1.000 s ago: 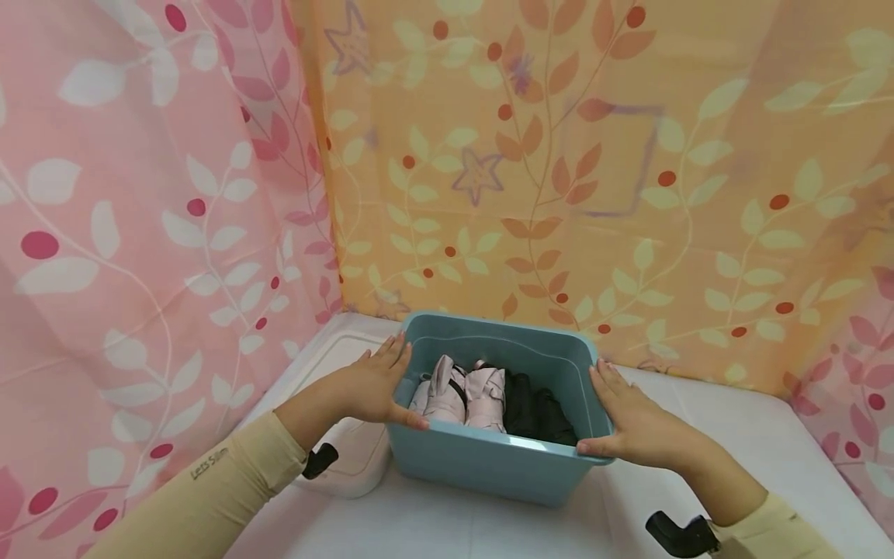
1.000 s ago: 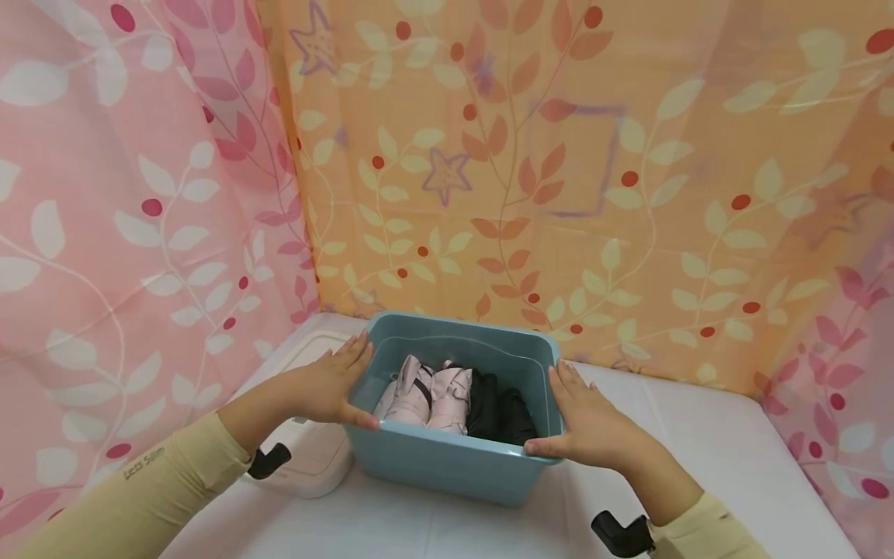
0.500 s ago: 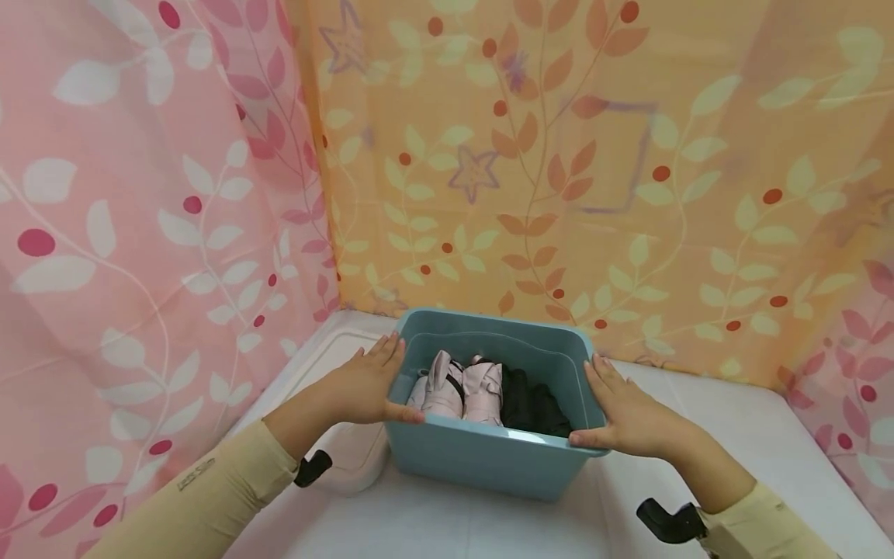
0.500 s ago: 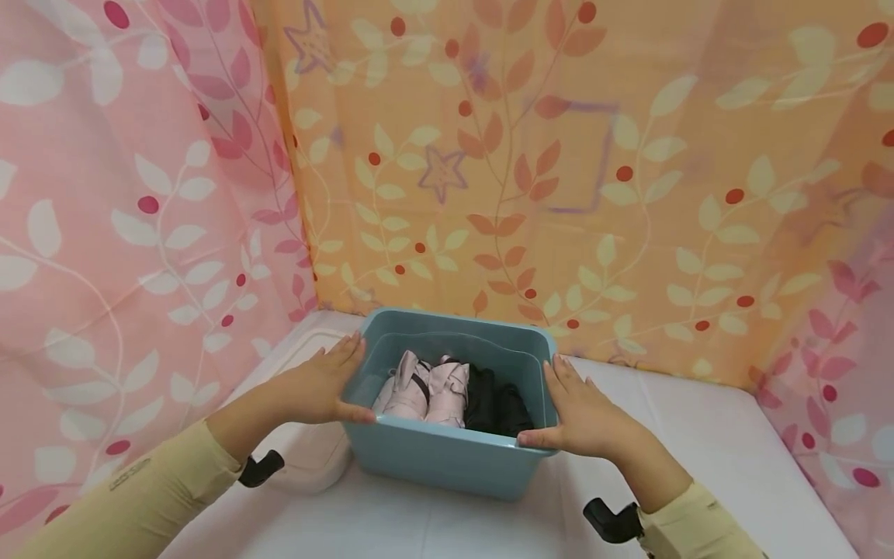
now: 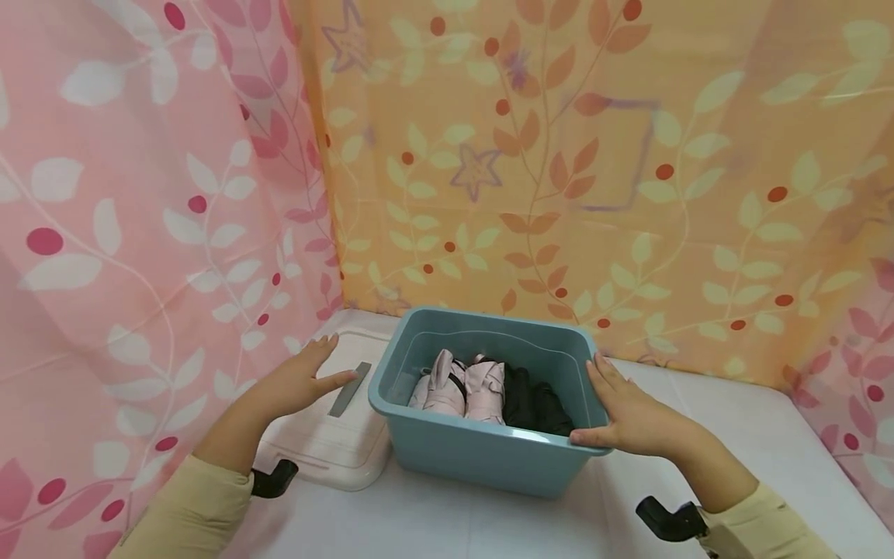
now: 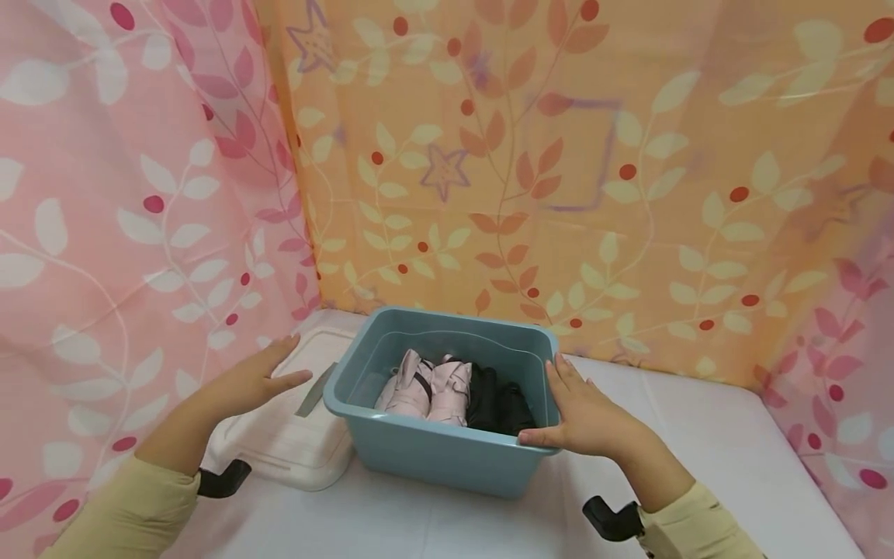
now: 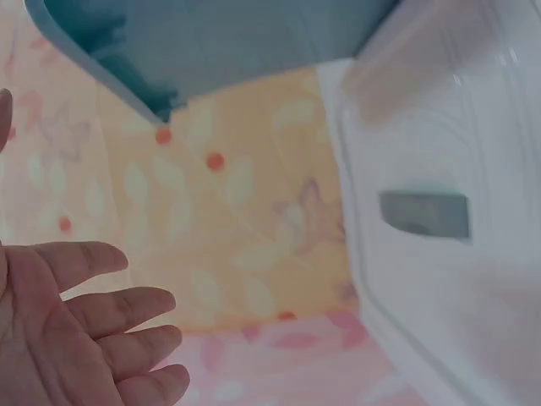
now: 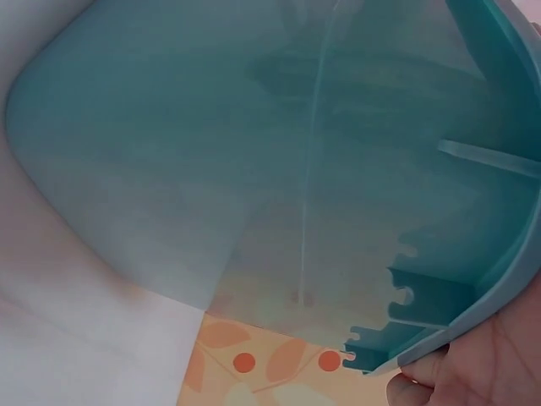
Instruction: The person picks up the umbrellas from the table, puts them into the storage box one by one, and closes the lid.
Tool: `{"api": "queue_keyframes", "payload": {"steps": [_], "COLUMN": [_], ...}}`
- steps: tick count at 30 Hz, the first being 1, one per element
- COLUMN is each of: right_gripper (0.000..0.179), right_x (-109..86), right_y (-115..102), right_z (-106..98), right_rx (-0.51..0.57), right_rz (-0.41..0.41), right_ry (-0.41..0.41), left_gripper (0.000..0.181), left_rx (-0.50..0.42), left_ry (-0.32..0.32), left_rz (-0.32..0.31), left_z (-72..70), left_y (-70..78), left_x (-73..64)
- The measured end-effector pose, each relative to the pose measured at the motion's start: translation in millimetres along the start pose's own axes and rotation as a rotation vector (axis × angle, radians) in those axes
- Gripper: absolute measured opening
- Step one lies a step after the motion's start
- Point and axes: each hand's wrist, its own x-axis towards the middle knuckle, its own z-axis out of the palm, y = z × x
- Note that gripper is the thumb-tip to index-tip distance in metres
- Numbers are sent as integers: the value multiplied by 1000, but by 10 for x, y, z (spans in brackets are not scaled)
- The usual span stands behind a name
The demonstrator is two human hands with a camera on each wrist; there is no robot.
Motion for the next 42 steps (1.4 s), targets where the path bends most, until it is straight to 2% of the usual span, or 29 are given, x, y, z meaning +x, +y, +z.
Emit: {"api": "queue_keyframes", "payload": {"steps": [7,12,15,19,24,28,35,42], "right_gripper": [116,116,116,116,116,117,117,116], "right_x": [-14,-5,0,15,25,27,17,10], "right_y": [13,25,24,13,1,4,10,11], "right_z": [-22,-24,-17,-5,-7,5,23,6], "right_rx": [-3,0,6,26,23,30,31,32], "right_rz": [5,2,-2,-5,-11,1,3,6], "right_ry": [-16,-12,-6,0,3,-2,-7,-13], "left_gripper": [88,86,85,84,82,80,81,85], "left_rx": [-176,-226,-252,-272,-297,-302,-324,-384], "left_ry": [7,7,-30,-60,-34,-43,-42,-32], "left_rz": [-157,-206,-234,-255,-262,-277,-333,-384], "left_z": [82,147,178,220,245,271,359,392], "left_y": [-426,-692,-807,-917,-1019,-1079,-1195,-1271], "left_x": [-98,-139,-174,-231,-280,-317,-365,-398]}}
